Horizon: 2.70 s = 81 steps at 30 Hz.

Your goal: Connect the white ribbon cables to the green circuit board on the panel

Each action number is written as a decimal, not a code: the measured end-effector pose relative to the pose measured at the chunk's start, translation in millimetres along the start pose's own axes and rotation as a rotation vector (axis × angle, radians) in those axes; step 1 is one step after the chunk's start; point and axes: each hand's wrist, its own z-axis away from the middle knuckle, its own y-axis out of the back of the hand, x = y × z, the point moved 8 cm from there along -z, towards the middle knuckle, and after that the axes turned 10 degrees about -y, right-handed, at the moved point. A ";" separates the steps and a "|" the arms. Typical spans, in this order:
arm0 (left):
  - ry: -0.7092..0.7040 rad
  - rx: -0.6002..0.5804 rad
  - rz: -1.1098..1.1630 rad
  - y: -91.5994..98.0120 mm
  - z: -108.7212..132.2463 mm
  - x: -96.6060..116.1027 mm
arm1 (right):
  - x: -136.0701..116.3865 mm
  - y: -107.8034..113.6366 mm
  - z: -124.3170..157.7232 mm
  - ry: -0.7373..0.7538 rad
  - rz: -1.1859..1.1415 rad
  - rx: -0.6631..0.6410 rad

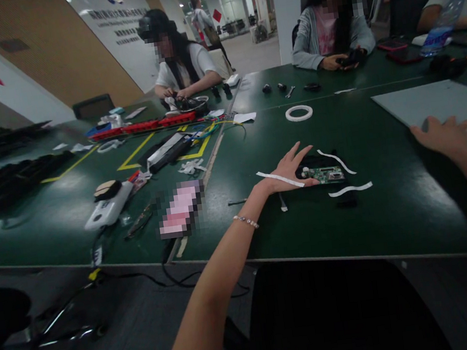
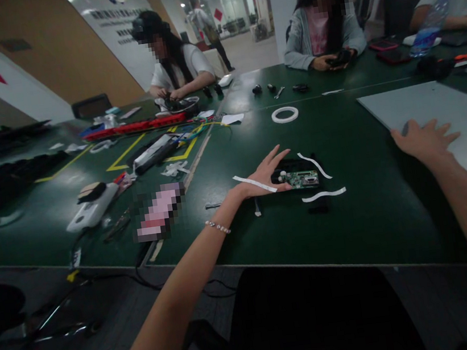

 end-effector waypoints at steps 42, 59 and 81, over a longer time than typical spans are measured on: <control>-0.057 -0.139 -0.176 -18.4 -10.8 19.2 | -104.8 -4.3 117.1 0.688 0.187 0.020; -0.149 0.105 -0.096 33.0 -1.9 39.9 | -121.1 -0.4 165.7 0.876 0.183 0.014; -0.124 0.156 -0.087 48.6 0.6 29.5 | -124.6 36.3 291.0 1.396 -0.022 -0.140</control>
